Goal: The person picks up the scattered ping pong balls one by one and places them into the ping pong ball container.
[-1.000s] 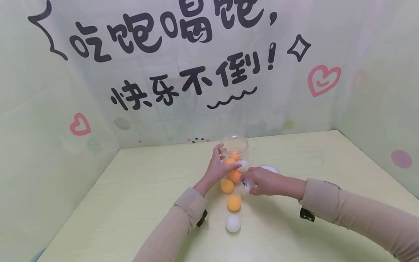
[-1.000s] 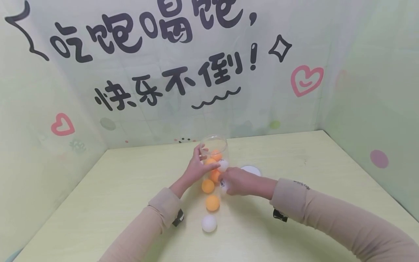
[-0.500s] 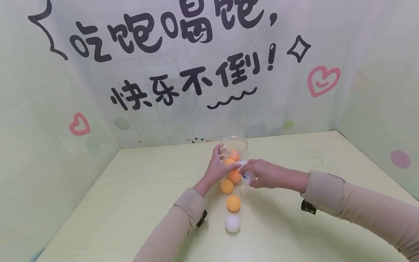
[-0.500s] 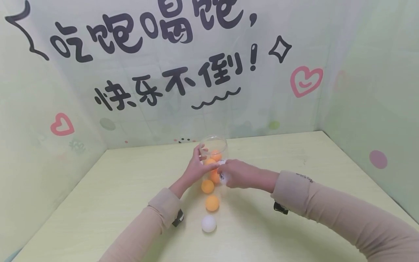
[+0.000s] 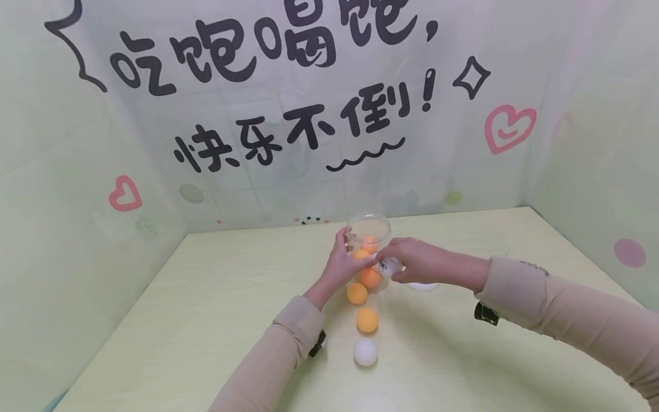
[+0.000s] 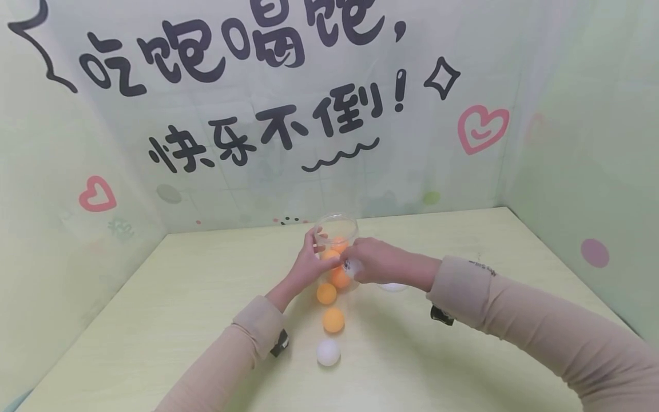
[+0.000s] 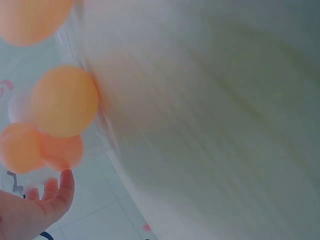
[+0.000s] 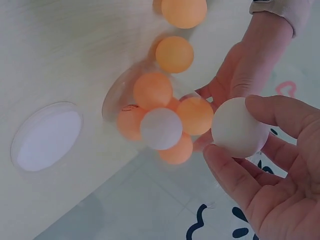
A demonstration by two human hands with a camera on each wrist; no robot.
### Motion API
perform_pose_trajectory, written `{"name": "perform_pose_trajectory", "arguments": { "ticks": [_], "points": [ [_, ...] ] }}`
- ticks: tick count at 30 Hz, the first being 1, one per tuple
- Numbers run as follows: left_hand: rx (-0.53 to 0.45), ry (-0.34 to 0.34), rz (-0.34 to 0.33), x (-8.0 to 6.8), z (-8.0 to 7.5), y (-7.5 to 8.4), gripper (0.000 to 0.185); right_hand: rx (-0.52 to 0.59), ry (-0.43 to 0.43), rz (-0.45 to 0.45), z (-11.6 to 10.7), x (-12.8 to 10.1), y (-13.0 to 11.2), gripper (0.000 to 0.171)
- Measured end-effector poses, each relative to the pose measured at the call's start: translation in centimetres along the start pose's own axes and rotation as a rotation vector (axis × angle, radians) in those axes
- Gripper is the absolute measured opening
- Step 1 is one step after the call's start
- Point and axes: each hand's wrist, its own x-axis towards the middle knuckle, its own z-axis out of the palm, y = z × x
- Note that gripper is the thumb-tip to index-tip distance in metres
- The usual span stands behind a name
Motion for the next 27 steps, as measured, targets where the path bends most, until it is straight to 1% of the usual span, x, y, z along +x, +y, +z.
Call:
{"name": "perform_pose_trajectory", "arguments": {
  "ticks": [8,14,19,24,27],
  "points": [
    [-0.013,-0.001,0.016,-0.2,-0.1,0.1,0.092,-0.004,0.041,-0.027,-1.2,0.4,-0.2,0.035],
    [-0.015,-0.004,0.012,0.0,-0.1,0.0,0.091,-0.019,0.045,-0.029,-2.1,0.7,-0.5,0.035],
    [-0.012,0.004,0.015,0.1,-0.1,-0.1,0.093,-0.044,0.061,-0.05,-2.7,1.2,-0.8,0.036],
    [-0.006,0.004,0.009,0.1,-0.1,0.0,0.094,-0.057,0.056,-0.03,-3.6,1.8,-1.0,0.037],
    [-0.006,0.001,0.017,0.1,-0.1,0.1,0.094,-0.069,0.071,-0.014,-4.1,2.3,-1.0,0.038]
  ]
}}
